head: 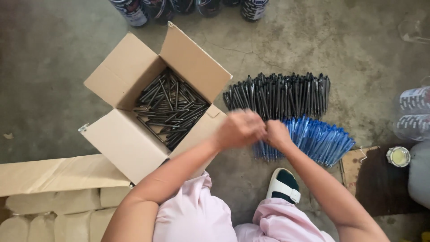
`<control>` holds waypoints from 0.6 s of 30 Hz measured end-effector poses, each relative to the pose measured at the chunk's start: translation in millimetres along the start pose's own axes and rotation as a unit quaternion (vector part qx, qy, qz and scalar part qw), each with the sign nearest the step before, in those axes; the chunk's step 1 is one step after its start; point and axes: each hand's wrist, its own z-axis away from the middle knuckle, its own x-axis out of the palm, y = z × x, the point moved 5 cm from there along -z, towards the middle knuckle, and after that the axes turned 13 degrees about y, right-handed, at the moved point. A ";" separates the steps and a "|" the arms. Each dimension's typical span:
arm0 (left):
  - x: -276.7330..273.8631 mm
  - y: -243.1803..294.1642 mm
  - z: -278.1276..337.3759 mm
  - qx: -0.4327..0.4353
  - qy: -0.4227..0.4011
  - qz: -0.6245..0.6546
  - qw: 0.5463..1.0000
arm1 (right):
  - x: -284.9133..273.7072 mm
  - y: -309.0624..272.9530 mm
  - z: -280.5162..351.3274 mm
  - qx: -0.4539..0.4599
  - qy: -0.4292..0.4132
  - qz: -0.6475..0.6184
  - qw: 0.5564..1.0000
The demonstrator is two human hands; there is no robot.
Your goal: Sort various pens and office supplies from a cardboard box into piles on the floor.
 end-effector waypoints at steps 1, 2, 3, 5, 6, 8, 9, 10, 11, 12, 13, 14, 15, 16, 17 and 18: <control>-15.4 -21.8 -0.4 0.000 0.001 0.000 1.000 | -30.9 -28.3 -10.5 0.000 0.000 0.001 1.000; -37.1 -44.7 -1.8 -0.009 0.065 -0.017 0.998 | -60.0 -50.3 -20.1 0.077 -0.015 -0.043 0.996; -58.8 -68.0 -3.7 -0.016 0.129 -0.034 0.991 | -89.1 -72.6 -29.7 0.153 -0.029 -0.087 0.984; -89.4 -123.1 31.8 -0.110 0.131 -0.149 0.974 | -105.2 -92.6 -37.5 0.146 0.028 -0.119 0.982; -107.9 -155.0 52.3 -0.204 0.128 -0.260 0.935 | -116.0 -103.1 -41.6 0.138 0.083 -0.152 0.975; -128.9 -202.1 107.3 -0.360 0.035 -0.326 0.873 | -126.2 -127.1 -45.7 0.128 0.095 -0.176 0.971; -139.5 -227.5 146.6 -0.505 -0.066 -0.375 0.774 | -130.7 -139.3 -45.6 0.123 0.102 -0.200 0.967; -139.9 -236.9 170.9 -0.504 -0.064 -0.375 0.775 | -131.4 -146.6 -44.1 0.123 0.104 -0.199 0.967; -142.7 -244.8 190.2 -0.454 -0.055 -0.436 0.775 | -129.8 -156.1 -43.4 0.104 0.079 -0.205 0.970; -144.5 -252.6 209.5 -0.403 -0.045 -0.494 0.769 | -128.0 -165.5 -42.6 0.086 0.054 -0.210 0.972; -145.8 -242.7 204.4 -0.402 -0.045 -0.493 0.770 | -126.3 -168.2 -41.1 0.087 0.055 -0.209 0.972; -143.4 -238.0 208.4 -0.466 -0.129 -0.476 0.735 | -125.3 -174.9 -39.8 0.046 0.057 -0.215 0.974; -141.4 -229.7 215.1 -0.526 -0.210 -0.453 0.689 | -123.7 -181.8 -36.1 0.006 0.057 -0.221 0.974; -137.4 -236.8 227.9 -0.525 -0.211 -0.452 0.690 | -123.5 -184.2 -34.5 0.008 0.058 -0.221 0.974; -134.6 -244.2 234.1 -0.501 -0.165 -0.458 0.716 | -122.4 -186.3 -34.7 0.007 0.041 -0.214 0.976; -131.9 -251.1 240.2 -0.476 -0.117 -0.461 0.740 | -121.5 -188.3 -34.9 0.007 0.024 -0.206 0.978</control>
